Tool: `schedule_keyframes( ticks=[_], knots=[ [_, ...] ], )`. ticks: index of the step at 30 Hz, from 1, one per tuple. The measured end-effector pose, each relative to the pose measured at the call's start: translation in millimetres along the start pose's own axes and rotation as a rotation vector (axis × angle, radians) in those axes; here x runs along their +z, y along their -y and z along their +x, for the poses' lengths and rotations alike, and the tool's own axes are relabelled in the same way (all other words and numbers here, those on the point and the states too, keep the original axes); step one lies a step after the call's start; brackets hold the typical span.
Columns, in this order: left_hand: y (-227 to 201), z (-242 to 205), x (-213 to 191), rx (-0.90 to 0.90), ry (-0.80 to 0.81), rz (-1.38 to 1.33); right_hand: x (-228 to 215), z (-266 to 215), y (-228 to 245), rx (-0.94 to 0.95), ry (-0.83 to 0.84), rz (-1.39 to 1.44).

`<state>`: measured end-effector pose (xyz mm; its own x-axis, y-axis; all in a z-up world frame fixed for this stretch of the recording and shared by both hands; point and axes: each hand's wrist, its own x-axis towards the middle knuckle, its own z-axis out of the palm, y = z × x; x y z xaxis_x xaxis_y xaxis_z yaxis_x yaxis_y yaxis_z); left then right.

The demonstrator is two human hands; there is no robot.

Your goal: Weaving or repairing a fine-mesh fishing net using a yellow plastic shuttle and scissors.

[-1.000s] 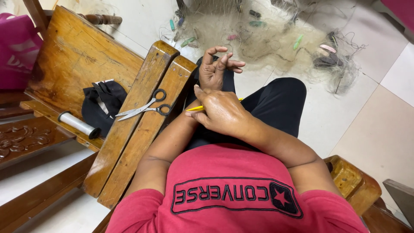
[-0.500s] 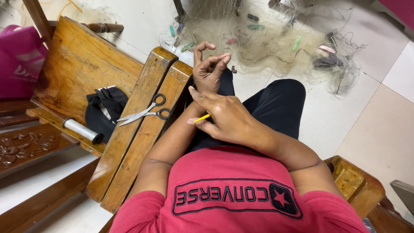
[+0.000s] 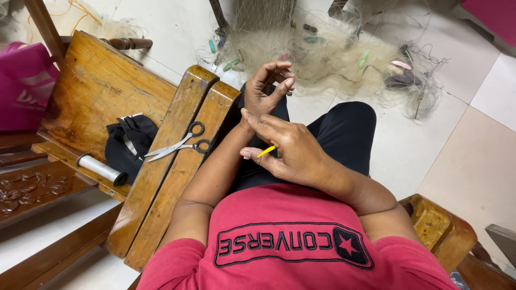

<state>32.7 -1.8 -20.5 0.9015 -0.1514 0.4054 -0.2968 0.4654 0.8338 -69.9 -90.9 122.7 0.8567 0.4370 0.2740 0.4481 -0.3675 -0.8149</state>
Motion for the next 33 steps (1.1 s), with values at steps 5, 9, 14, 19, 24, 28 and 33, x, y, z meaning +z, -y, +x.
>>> schedule_keyframes(
  ticks=[5, 9, 14, 19, 24, 28, 33],
  knots=[
    [1, -1, 1, -0.003, 0.044, 0.02, 0, 0, -3, 0.013, -0.003, -0.008],
    [1, -3, 1, -0.021, 0.047, 0.025, 1, -1, -5, 0.021, -0.005, -0.016],
    [-2, -2, -6, -0.046, 0.095, -0.022, -1, 1, -6, -0.005, -0.006, -0.034],
    [-22, -4, -10, -0.141, 0.096, -0.142, 0, -12, -28, -0.028, 0.012, -0.119],
    [-32, 8, -5, -0.384, -0.124, -0.163, 10, -21, -46, -0.129, -0.168, -0.36],
    [-32, 15, 3, -0.369, -0.127, -0.02, 8, -17, -46, -0.147, -0.193, -0.412],
    [-16, 11, 0, -0.353, -0.173, 0.023, 1, -15, -41, -0.126, -0.187, -0.278]
  ],
)
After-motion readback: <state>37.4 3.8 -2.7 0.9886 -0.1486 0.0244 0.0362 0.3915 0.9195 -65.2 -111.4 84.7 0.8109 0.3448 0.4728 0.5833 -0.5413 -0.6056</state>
